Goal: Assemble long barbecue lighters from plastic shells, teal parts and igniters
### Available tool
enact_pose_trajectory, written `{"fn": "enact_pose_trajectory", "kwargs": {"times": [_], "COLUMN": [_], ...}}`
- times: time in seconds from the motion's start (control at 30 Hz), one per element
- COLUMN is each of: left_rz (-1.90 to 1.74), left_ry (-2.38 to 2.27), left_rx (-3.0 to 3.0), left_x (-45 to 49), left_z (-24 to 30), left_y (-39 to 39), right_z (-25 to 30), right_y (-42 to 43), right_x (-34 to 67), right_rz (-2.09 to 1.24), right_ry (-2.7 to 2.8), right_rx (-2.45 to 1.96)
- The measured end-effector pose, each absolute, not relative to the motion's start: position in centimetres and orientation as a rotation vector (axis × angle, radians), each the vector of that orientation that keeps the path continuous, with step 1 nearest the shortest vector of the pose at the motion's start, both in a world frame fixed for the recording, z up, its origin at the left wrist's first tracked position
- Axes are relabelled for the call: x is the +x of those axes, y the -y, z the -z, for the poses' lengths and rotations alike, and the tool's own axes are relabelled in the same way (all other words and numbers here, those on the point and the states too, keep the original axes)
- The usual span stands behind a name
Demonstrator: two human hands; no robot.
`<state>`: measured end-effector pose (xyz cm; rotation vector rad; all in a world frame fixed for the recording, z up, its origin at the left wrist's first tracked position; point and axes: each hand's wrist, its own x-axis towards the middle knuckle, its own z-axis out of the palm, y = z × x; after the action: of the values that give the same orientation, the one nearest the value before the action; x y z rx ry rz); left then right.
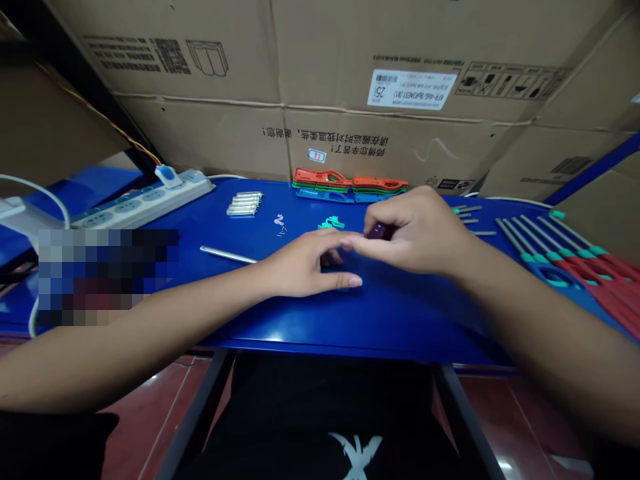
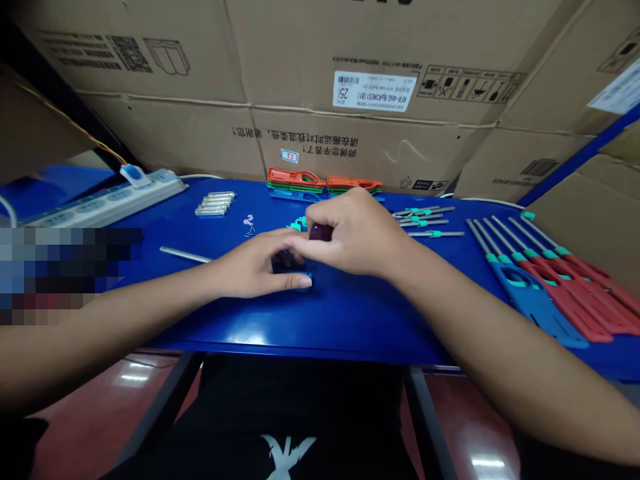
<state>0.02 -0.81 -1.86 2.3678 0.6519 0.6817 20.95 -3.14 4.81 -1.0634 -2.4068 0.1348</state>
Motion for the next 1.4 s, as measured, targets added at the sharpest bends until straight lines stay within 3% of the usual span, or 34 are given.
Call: {"fn": "enact_pose_trajectory", "kwargs": {"times": [0.23,0.43,0.73,0.97,1.13,1.4], "left_rz": [-0.758,-0.74,-0.731,-0.69,-0.679,-0.757], "left_ry": [-0.633,-0.564,-0.596,-0.617,-0.45,-0.433], "left_rx": [2.033,2.07,1.998,2.114,2.175,2.106], "left_x": [1.3,1.0,1.0,1.0,0.9,0.8], "left_z": [2.7,2.8,3.1,2.9,2.7,3.0], "left_y": [0.2,0.1,-0.1,-0.2,0.0,0.0], "right_z": [-6.4,-8.8,-9.2,-10.4,-9.4,-10.9], "right_y": [2.8,3.1,2.5,2.2,2.4,3.5], "right_x": [19.5,22.1,20.2,21.7,21.5,21.1], "right_rz": [0.294,0.039,0.496,0.21,0.436,0.16], "right_ry": [2.555,2.869,2.827,3.042,3.005,2.967], "right_rx": [-1.372,-0.777,-1.358,-0.912,-1.043,-0.886]}}
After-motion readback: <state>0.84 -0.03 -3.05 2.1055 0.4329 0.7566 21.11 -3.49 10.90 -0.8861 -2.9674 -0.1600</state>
